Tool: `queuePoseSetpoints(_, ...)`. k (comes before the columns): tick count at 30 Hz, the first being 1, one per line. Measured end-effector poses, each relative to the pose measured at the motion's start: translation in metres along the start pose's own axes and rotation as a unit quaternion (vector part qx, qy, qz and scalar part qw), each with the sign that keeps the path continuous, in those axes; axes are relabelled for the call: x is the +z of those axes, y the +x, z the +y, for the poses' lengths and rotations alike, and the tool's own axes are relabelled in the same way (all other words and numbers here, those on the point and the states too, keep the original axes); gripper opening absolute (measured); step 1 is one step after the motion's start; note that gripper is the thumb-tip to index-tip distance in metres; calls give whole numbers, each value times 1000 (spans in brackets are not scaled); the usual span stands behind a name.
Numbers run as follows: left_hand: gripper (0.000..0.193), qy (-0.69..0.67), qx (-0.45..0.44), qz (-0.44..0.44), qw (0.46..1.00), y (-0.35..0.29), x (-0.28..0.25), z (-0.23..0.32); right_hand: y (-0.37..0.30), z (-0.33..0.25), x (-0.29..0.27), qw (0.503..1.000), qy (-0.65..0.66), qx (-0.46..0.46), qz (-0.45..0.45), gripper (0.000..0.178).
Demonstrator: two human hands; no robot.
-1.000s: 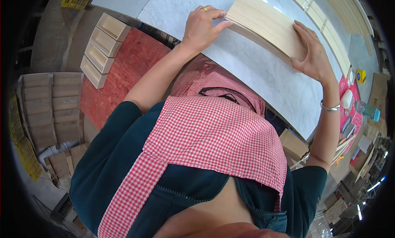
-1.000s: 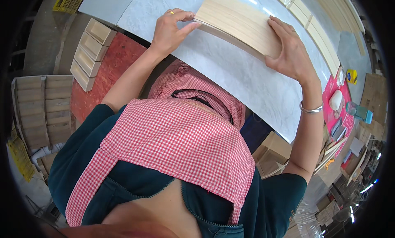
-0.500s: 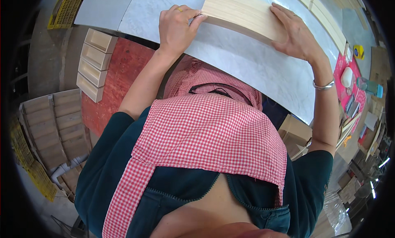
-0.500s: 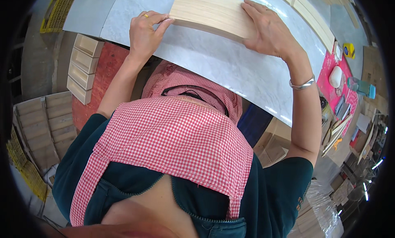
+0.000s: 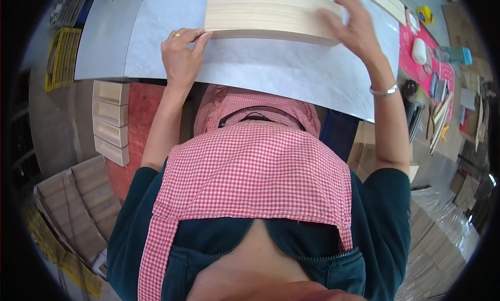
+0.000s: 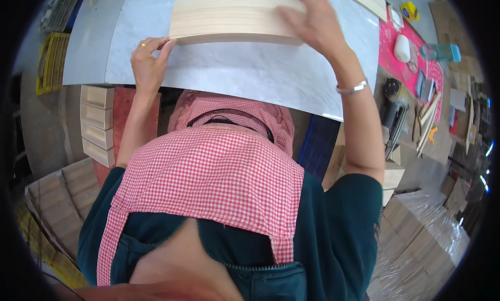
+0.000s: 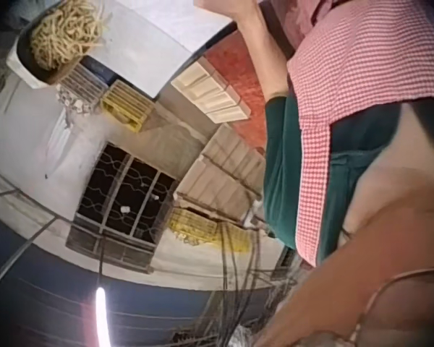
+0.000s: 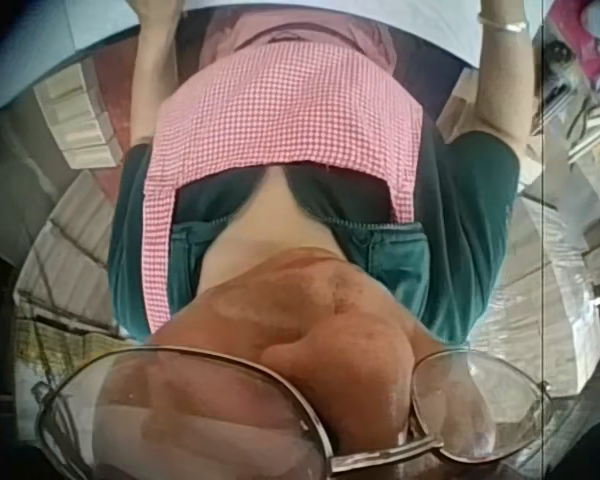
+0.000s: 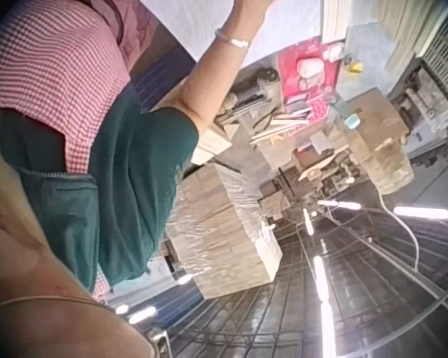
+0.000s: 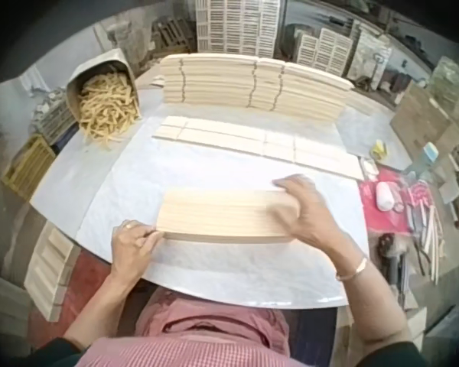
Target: Assemble wooden pieces into a small rectangular box using glue and a pneumatic nail gun.
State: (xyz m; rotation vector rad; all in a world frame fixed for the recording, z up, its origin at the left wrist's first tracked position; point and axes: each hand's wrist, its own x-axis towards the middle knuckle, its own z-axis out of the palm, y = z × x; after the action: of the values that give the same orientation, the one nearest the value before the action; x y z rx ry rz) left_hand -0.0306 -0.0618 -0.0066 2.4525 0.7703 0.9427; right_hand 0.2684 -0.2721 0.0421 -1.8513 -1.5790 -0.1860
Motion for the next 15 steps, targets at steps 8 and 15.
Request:
queuePoseSetpoints(8, 14, 5, 14, -23, 1000, 6, -4, 3, -85, -15, -24, 980, -64, 183, 37, 9)
queuePoseSetpoints(15, 14, 22, 13, -48, 999, 7, -8, 3, -83, -17, -7, 980, -49, 192, 30, 5)
